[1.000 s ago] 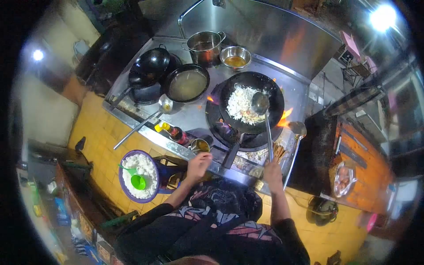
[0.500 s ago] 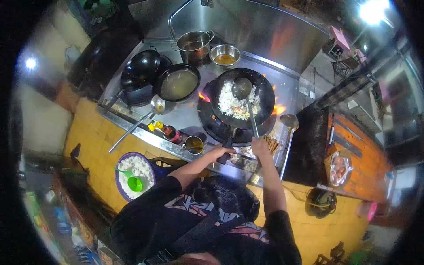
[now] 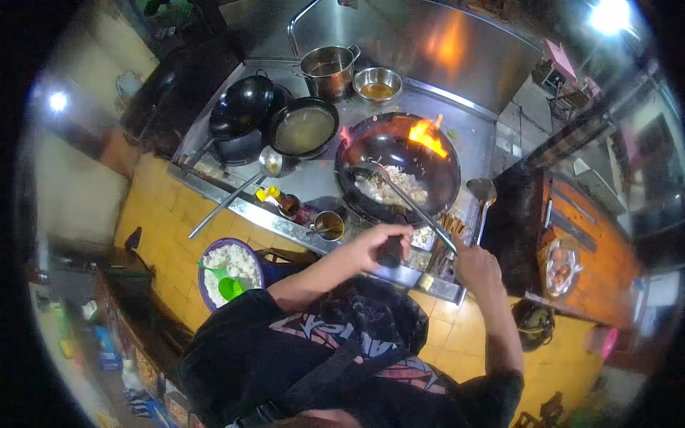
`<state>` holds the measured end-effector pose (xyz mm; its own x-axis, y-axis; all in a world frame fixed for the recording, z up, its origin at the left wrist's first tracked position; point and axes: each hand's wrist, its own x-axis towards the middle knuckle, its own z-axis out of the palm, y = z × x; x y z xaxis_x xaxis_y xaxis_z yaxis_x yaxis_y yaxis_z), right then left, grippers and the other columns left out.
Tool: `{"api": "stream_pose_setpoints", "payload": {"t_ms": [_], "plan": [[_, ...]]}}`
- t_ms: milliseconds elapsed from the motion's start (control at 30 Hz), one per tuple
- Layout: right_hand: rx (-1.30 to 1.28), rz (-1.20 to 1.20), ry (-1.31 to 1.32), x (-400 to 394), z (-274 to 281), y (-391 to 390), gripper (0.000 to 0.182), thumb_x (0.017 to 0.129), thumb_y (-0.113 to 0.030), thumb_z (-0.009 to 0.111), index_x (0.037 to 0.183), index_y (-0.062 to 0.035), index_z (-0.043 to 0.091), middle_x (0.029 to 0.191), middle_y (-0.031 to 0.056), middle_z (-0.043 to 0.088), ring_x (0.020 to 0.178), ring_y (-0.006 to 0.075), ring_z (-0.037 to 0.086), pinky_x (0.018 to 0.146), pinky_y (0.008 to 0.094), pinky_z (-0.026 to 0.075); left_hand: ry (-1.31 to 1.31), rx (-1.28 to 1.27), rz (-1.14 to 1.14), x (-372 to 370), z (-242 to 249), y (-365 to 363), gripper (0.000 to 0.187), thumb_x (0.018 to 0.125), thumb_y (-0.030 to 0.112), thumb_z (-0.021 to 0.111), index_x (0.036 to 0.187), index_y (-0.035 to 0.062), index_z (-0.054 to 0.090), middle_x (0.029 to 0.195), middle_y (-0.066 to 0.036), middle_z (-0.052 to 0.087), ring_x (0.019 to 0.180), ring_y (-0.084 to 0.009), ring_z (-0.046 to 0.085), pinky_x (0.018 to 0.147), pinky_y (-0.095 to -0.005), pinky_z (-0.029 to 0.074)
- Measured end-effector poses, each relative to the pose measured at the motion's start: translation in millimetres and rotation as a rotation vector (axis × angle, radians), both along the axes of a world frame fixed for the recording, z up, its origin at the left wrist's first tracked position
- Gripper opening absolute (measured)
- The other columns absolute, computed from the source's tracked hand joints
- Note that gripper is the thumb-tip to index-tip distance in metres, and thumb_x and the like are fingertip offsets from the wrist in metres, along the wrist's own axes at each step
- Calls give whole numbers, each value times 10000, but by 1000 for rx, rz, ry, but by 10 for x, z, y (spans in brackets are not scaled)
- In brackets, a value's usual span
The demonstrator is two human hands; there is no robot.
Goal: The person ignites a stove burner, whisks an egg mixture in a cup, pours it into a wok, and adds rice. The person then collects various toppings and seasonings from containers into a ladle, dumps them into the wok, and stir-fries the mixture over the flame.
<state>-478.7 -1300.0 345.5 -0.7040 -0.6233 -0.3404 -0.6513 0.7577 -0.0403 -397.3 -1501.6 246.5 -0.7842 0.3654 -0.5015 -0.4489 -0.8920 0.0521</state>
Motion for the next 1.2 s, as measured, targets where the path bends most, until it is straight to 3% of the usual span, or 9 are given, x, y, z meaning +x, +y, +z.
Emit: {"api": "stream_pose_setpoints", "payload": {"t_ms": [133, 300, 433, 500, 600, 767, 867, 1000, 1200], "plan": [[40, -2, -34, 139, 207, -30, 430, 795, -73, 437, 1224, -107, 441, 847, 218, 611, 752, 370, 618, 673, 451, 501, -24, -316, 53, 168, -904, -10, 170, 847, 153, 548, 716, 48, 520, 630, -33, 524, 545, -134, 525, 547, -285, 480], [39, -38, 63, 207, -101, -58, 448, 806, -61, 429, 1250, -114, 424, 822, 196, 613, 743, 344, 623, 668, 432, 508, -46, -434, -292, 701, 383, 309, 178, 821, 158, 572, 693, 37, 549, 660, -61, 557, 544, -161, 528, 564, -305, 483], [20, -56, 27, 213, -370, 44, 506, 802, -52, 437, 1299, -128, 384, 806, 172, 609, 741, 337, 625, 652, 408, 519, 56, -480, -162, 202, -364, -184, 150, 830, 165, 551, 717, 66, 555, 641, -33, 535, 543, -137, 517, 544, -270, 458], [39, -98, 134, 159, -644, 92, 560, 793, -60, 456, 1333, -167, 357, 801, 170, 598, 712, 310, 631, 614, 384, 527, 135, -658, -101, 281, -310, -169, 139, 827, 160, 539, 703, 100, 530, 601, -10, 500, 511, -113, 488, 503, -247, 415], [14, -125, 293, 64, -629, 136, 538, 787, -54, 469, 1305, -186, 402, 771, 167, 589, 692, 287, 633, 579, 369, 526, 29, -385, -206, 617, -87, 123, 219, 819, 207, 546, 636, 89, 526, 568, -28, 513, 509, -140, 508, 506, -265, 434], [-308, -260, 39, 169, 3, 322, 458, 805, -185, 510, 1253, -120, 438, 800, 194, 600, 727, 396, 583, 651, 464, 479, 19, -563, -154, 484, -443, -70, 161, 807, 152, 571, 692, 45, 534, 606, -35, 526, 536, -123, 527, 504, -253, 448], [-612, -385, -111, 55, -646, 78, 336, 826, -173, 515, 1145, -70, 516, 815, 279, 586, 763, 423, 580, 659, 497, 442, 149, -764, -28, 205, -1196, -255, 113, 796, 104, 584, 750, 38, 506, 628, -34, 507, 522, -120, 510, 491, -257, 446], [-286, 122, -9, -355, -2246, -339, 349, 872, -303, 455, 995, 17, 517, 870, 304, 572, 834, 459, 555, 749, 512, 434, 159, -677, 23, 15, -1535, -347, 115, 788, 75, 594, 801, 27, 491, 636, -44, 508, 515, -129, 512, 483, -278, 452], [-604, -397, 43, -286, -2010, -704, 352, 875, -282, 438, 857, 62, 513, 764, 287, 568, 730, 444, 566, 694, 484, 470, 152, -747, -24, 30, -1582, -381, 120, 803, 93, 595, 797, 30, 494, 638, -46, 516, 510, -132, 513, 473, -298, 453]]}}
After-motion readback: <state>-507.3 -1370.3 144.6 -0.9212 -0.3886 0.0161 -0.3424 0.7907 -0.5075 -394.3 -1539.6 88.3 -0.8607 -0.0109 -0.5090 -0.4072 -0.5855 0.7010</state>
